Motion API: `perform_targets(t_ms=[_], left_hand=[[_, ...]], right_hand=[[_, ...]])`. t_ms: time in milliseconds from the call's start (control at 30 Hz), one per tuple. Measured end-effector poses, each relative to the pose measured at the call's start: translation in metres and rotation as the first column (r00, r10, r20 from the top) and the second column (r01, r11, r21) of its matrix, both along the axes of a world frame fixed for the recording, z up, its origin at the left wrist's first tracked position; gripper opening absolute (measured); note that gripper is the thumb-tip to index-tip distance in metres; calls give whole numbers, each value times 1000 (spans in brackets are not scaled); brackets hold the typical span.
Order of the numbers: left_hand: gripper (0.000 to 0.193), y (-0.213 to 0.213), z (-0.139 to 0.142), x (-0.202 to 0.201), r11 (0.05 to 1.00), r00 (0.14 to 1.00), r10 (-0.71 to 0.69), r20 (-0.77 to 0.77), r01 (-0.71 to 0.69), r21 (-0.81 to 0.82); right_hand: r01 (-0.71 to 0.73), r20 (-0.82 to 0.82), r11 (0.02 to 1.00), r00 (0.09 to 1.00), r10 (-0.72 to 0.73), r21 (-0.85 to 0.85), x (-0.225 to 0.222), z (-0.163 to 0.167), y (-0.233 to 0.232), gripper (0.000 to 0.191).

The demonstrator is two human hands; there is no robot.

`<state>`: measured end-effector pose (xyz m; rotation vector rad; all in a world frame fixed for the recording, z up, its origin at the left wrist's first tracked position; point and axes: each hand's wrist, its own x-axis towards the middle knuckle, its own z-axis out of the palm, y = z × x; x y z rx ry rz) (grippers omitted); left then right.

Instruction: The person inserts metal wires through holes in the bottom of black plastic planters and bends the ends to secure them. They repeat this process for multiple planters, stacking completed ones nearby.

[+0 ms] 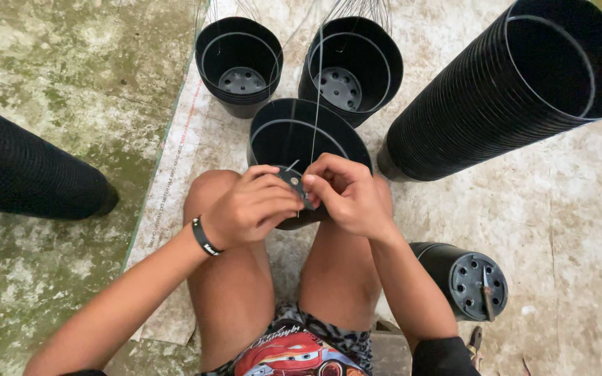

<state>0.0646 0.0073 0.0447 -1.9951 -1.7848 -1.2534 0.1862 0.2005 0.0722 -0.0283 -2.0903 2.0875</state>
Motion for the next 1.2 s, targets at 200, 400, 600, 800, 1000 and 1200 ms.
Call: perform_targets(t_ms=[200, 400, 600, 800, 1000, 1200], left_hand=[[11, 3, 31, -18, 886, 955, 76, 285, 66, -458], [18, 21, 46, -37, 787, 860, -109, 499, 382, -485], [14, 25, 43, -43, 799, 795, -142, 590, 444, -406], [13, 26, 40, -46, 782, 764, -152, 627, 481, -396], [7, 23, 31, -36, 829, 916, -44, 398, 256, -497], [8, 24, 9, -20, 970, 940, 75, 334, 9, -243]], right_hand=[[-80, -35, 987, 996, 86, 140, -3, 13, 2, 8], [-246, 98, 688, 964, 247, 683, 13, 45, 27, 38], [-382, 330, 482, 924, 192, 789, 22, 27, 32, 21], [-240, 94, 524, 953, 289, 817, 28, 12, 41, 12], [-266, 160, 513, 957, 242, 816, 26, 12, 39, 12], [-211, 130, 541, 974, 184, 814, 23, 12, 35, 12]])
